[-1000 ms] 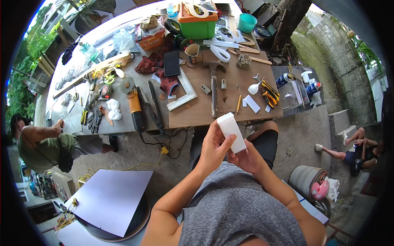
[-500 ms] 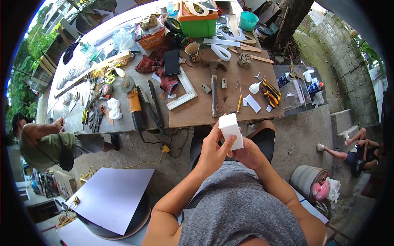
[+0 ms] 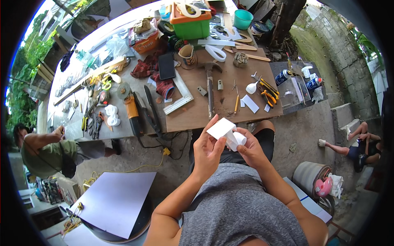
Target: Assembling and gluing 3D letters for a sign.
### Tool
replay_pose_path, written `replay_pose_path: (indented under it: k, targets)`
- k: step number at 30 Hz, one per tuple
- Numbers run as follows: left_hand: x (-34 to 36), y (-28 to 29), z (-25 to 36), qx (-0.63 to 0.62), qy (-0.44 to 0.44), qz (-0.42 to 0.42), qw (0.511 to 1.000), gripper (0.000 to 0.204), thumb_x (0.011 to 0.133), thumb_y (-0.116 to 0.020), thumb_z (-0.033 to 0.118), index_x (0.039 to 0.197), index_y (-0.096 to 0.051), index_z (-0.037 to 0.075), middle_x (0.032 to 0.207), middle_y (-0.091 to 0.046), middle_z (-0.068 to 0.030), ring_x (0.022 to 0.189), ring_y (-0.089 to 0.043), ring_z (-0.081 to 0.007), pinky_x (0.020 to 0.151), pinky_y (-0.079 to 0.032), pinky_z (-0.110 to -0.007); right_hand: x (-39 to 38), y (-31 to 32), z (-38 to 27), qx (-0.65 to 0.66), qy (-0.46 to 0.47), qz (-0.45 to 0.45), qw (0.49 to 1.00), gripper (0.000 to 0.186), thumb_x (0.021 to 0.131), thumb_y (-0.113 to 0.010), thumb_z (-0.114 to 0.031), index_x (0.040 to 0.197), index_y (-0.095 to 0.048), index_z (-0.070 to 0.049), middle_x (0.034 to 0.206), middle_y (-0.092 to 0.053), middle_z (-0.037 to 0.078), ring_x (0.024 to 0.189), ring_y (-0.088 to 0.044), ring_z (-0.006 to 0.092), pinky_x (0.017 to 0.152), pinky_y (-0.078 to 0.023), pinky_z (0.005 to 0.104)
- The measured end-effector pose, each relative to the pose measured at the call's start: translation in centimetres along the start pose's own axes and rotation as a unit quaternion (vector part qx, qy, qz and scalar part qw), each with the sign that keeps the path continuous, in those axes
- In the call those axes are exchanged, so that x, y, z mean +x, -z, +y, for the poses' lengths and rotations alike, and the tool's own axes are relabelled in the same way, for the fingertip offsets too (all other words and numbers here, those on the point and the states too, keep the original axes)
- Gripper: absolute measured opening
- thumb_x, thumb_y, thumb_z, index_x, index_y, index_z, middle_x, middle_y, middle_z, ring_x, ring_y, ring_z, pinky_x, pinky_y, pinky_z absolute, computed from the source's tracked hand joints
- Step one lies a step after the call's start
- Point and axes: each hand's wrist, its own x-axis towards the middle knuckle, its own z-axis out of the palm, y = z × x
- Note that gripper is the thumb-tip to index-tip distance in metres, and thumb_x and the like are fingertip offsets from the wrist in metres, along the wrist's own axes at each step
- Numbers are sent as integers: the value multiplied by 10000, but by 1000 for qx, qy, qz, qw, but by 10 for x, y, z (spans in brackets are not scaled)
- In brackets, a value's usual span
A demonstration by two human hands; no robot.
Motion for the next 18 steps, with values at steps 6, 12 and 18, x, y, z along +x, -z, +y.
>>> replay_pose_path:
  k: [6, 12, 18]
  targets:
    - [0, 6, -11, 18, -5, 5, 1000, 544, 983, -602, 121, 1464, -411, -46, 1230, -608, -97, 1094, -561, -130, 932, -451, -249, 0, 0, 0, -1, 0, -10, 1000, 664, 870, -776, -188, 1419, -429, -45, 1210, -595, 53, 1122, -578, 131, 966, -471, 280]
    - [7, 9, -17, -11, 26, -5, 1000, 580, 974, -614, 118, 1481, -381, -41, 1286, -581, -114, 1121, -556, -141, 948, -444, -257, -1, 0, -2, -16, 4, 7, 1000, 644, 868, -778, -199, 1400, -446, -51, 1209, -595, 58, 1115, -579, 131, 959, -482, 276]
    - [7, 14, -33, 85, 40, -29, 995, 414, 950, -627, 55, 1331, -492, -36, 1253, -607, -152, 1115, -592, -154, 951, -475, -286, 9, -4, 1, -44, 19, 52, 998, 639, 856, -788, -180, 1383, -453, -44, 1217, -588, 60, 1122, -570, 133, 991, -466, 284]
